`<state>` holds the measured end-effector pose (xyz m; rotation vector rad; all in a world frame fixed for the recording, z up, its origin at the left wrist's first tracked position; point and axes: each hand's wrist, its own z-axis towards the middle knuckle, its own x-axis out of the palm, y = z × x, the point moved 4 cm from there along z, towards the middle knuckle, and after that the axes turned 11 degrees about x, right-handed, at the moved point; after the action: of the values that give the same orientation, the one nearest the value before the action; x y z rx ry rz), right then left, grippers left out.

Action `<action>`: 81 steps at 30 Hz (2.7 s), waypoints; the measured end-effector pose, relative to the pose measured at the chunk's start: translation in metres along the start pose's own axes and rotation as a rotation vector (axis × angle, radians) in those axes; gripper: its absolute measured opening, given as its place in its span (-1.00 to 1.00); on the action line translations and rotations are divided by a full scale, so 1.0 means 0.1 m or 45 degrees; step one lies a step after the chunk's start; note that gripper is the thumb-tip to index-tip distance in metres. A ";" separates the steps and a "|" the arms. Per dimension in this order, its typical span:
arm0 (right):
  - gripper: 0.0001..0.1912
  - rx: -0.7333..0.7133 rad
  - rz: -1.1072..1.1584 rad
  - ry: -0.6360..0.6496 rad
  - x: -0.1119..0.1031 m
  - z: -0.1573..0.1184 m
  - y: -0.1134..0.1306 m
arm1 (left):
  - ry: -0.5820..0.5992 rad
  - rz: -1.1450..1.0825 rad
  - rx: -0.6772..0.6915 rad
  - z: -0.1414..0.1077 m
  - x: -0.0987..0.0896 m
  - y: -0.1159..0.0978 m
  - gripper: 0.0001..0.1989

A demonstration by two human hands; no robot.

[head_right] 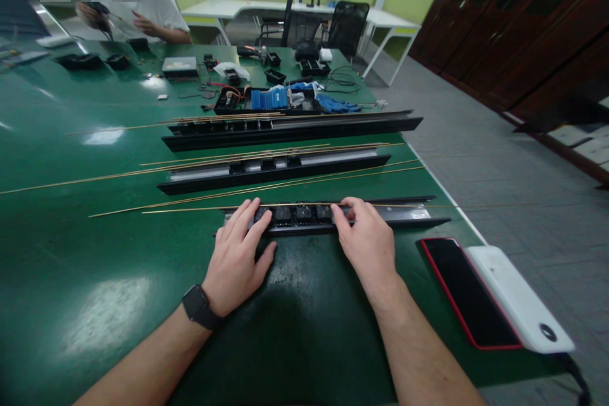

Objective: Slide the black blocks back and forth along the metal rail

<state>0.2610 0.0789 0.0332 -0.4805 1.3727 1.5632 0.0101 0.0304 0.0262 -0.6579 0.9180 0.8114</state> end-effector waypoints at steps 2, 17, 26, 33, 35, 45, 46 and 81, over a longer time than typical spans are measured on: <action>-0.60 -0.008 0.006 0.004 0.00 0.00 0.00 | 0.001 0.000 -0.001 0.00 0.00 0.00 -0.49; -0.61 -0.037 0.055 0.002 0.00 0.00 0.03 | 0.004 0.006 0.006 0.01 0.00 0.00 -0.49; -0.64 -0.016 0.014 0.001 0.01 0.00 0.02 | 0.009 -0.002 0.003 0.00 0.01 0.00 -0.48; -0.64 0.016 0.003 0.015 -0.01 0.00 0.02 | 0.002 -0.002 0.000 0.00 0.01 0.00 -0.49; -0.65 0.020 0.000 0.017 -0.01 -0.01 0.02 | 0.000 -0.005 -0.001 0.00 0.00 0.00 -0.49; -0.64 -0.032 0.022 -0.013 0.01 0.00 0.00 | -0.004 0.005 0.011 0.00 0.01 0.00 -0.49; -0.64 -0.033 0.024 -0.014 0.01 0.00 0.00 | -0.004 0.004 0.011 0.00 0.01 0.00 -0.49; -0.61 0.007 0.000 -0.010 0.01 0.01 -0.02 | -0.009 0.007 0.018 0.00 0.01 0.00 -0.48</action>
<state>0.2624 0.0794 0.0320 -0.4706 1.3703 1.5598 0.0105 0.0307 0.0259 -0.6400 0.9185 0.8107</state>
